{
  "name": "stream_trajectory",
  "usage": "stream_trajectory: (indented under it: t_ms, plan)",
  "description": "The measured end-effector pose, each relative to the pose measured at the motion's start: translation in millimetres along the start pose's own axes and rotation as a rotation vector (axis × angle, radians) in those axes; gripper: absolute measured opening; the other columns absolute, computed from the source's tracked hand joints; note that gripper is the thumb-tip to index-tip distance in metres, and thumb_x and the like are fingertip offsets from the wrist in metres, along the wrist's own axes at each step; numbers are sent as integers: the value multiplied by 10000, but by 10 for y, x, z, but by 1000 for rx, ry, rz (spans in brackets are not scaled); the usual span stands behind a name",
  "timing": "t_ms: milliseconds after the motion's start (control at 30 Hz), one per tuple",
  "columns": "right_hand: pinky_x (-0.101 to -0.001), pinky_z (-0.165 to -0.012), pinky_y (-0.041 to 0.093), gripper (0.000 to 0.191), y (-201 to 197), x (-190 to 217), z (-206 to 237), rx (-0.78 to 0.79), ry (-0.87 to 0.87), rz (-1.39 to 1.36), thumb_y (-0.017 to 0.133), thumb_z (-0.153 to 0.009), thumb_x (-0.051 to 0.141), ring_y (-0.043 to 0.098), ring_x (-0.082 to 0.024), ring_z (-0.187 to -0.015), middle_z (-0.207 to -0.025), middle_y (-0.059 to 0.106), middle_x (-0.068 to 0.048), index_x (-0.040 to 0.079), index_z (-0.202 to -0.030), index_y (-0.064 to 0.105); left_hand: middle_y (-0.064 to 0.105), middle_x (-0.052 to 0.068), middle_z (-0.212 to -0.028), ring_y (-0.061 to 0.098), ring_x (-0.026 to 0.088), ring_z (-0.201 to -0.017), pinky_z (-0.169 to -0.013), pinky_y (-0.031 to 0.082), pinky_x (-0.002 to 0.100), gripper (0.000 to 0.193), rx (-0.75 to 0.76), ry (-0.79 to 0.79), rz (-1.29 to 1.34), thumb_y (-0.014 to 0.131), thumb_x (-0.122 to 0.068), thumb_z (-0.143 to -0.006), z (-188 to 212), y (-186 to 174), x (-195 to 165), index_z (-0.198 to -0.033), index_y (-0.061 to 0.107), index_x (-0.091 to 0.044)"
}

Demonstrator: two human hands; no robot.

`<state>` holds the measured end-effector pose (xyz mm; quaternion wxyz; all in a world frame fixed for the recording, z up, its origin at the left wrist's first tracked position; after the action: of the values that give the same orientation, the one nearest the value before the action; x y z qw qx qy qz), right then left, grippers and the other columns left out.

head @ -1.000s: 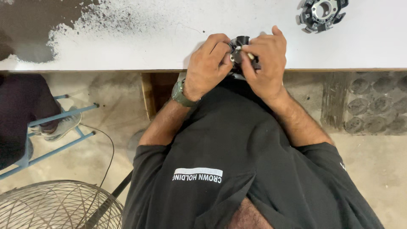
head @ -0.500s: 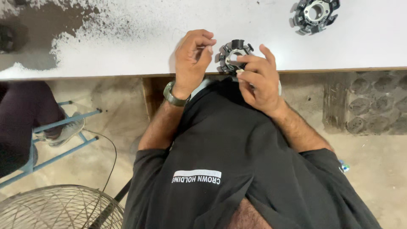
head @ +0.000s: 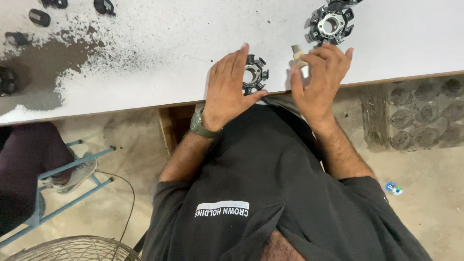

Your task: The person sits at a workbench fitting small beige inserts into black plastic rotor hubs one at a time, pressing each insert into place by hand, then setting the finished hub aside and picking up the next one. Finished hubs accumulate on the table as the person works through the batch.

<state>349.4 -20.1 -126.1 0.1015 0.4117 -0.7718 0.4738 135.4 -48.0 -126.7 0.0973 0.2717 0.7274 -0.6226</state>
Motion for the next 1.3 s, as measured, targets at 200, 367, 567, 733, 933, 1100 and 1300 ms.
stream_trajectory:
  t_ms: [200,367,567,733,933,1100,1300]
  plan:
    - [-672,-1251,21,338,323,461,-166,278,-294,6,800,-1009,399,191,-410,-1561,-1558,452,-157,146,-1230,767,256,237,-1668,316,420,-1534,-1255,332,515,1291,-94,82,170,976,-442,-758,101,-220,240,-1636,120,-36]
    - [-685,-1257,7,335,570,604,-299,433,-339,26,800,-976,448,120,-420,-1598,-1674,350,-173,148,-1119,761,325,182,-1703,374,355,-1585,-1258,469,472,1101,-138,24,386,905,-315,-887,330,-376,463,-1670,165,-89]
    - [-680,-1292,9,350,661,470,-168,479,-339,-4,856,-908,437,116,-406,-1621,-1706,313,-145,140,-1056,744,541,180,-1530,572,288,-1419,-1146,540,444,924,-265,-123,738,819,-283,-991,476,-362,761,-1684,243,-78]
    - [-650,-1290,-57,283,261,124,-287,102,-255,2,887,-899,391,94,-365,-1610,-1692,252,-134,194,-1064,768,667,149,-1386,668,274,-1307,-1089,578,432,798,-285,-23,555,825,-298,-956,441,-397,715,-1581,386,-66]
    - [-488,-1262,339,359,-200,-572,-476,53,-19,105,886,-906,187,308,-409,-1569,-1676,229,-223,32,-1126,649,709,130,-1297,696,252,-1211,-1049,575,416,700,-258,-46,512,843,-249,-930,407,-454,582,-1501,486,-56]
    - [-437,-1053,558,458,-132,-742,-509,81,189,54,978,-891,237,605,-389,-1338,-1641,334,-244,38,-1127,639,728,102,-1247,711,241,-1160,-1015,576,399,649,-268,-59,447,858,-220,-889,382,-519,472,-1439,550,-66]
    - [-403,-1045,575,459,-358,-565,-644,-62,-30,106,1062,-892,178,581,-342,-1318,-1495,403,-156,38,-1029,646,728,104,-1226,709,246,-1140,-995,571,395,598,-260,-36,450,852,-190,-884,312,-589,372,-1400,577,-60]
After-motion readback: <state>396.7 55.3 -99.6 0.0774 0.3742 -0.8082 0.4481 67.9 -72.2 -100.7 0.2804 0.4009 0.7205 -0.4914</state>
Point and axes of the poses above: each hand's wrist, its own z-axis away from the middle knuckle, its own y-axis out of the palm, x = y × z, the point moved 6 cm from there along -z, towards the middle knuckle
